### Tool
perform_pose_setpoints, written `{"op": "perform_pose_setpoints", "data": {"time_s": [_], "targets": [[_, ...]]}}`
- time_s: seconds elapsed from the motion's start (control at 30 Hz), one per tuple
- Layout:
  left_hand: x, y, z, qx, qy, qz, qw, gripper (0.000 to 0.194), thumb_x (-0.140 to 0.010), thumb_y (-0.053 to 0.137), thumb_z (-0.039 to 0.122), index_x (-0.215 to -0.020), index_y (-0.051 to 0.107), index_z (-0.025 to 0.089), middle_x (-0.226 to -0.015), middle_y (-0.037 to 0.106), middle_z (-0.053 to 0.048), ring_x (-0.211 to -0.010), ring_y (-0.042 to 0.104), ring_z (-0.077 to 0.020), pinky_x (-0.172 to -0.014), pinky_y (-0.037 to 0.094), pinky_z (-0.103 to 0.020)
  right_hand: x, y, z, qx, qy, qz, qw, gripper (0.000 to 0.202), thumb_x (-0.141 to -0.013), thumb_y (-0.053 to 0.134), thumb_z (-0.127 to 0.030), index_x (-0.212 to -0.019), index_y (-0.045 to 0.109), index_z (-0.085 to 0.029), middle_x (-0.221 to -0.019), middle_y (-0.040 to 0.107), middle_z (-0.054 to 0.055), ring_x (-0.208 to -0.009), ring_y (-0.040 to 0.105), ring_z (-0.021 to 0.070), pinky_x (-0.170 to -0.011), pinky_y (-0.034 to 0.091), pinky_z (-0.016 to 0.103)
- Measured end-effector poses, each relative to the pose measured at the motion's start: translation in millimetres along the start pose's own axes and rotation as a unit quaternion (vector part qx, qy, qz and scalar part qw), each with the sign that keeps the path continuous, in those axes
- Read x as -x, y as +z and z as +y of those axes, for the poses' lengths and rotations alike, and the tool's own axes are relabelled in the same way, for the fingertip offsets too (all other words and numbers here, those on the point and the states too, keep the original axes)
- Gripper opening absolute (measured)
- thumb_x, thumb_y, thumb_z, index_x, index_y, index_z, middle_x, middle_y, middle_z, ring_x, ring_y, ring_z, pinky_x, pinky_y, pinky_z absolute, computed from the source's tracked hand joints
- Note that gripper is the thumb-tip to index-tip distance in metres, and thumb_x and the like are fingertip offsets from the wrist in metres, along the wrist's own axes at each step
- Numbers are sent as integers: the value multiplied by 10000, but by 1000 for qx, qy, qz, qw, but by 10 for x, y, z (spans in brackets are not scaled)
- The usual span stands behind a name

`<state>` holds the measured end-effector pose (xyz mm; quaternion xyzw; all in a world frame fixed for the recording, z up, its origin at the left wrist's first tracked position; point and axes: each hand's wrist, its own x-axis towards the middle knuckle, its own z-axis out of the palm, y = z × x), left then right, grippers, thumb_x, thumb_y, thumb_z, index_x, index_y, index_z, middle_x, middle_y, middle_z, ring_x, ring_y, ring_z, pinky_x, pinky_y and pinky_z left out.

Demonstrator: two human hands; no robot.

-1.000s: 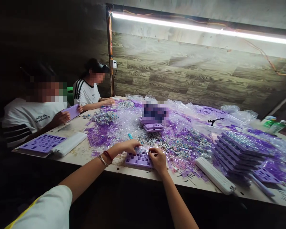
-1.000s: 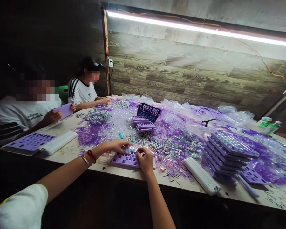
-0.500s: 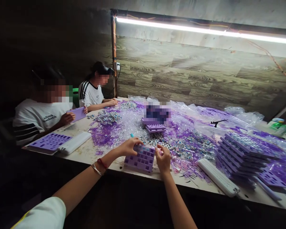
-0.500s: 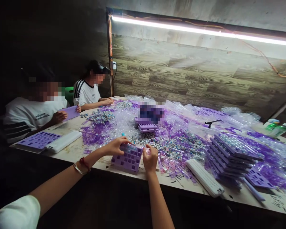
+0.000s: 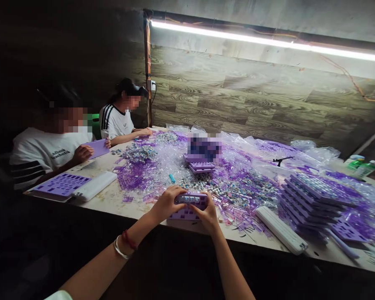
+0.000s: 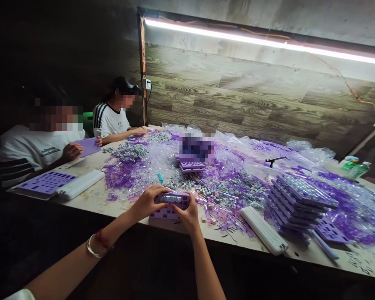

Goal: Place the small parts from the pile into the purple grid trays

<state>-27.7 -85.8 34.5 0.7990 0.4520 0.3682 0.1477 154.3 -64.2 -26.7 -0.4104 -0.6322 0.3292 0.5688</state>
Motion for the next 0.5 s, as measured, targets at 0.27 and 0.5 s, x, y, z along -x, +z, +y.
{"op": "perform_pose_setpoints", "data": {"time_s": [0.27, 0.5], "targets": [[-21, 55, 101, -58, -50, 4, 997, 311, -707, 682, 71, -992, 623, 180, -1039, 669, -64, -1039, 582, -239, -931, 439, -329, 26, 22, -72, -35, 0, 8, 999, 393, -630, 742, -363, -893, 503, -196, -773, 582, -5, -703, 560, 162, -645, 480, 268], [-45, 44, 132, -74, -55, -14, 996, 311, -715, 667, 46, -1004, 613, 147, -1060, 662, -84, -1061, 564, -248, -944, 426, -332, 38, 41, -59, -86, 26, -3, 996, 379, -646, 738, -325, -897, 487, -191, -793, 578, 3, -715, 545, 155, -661, 458, 264]]}}
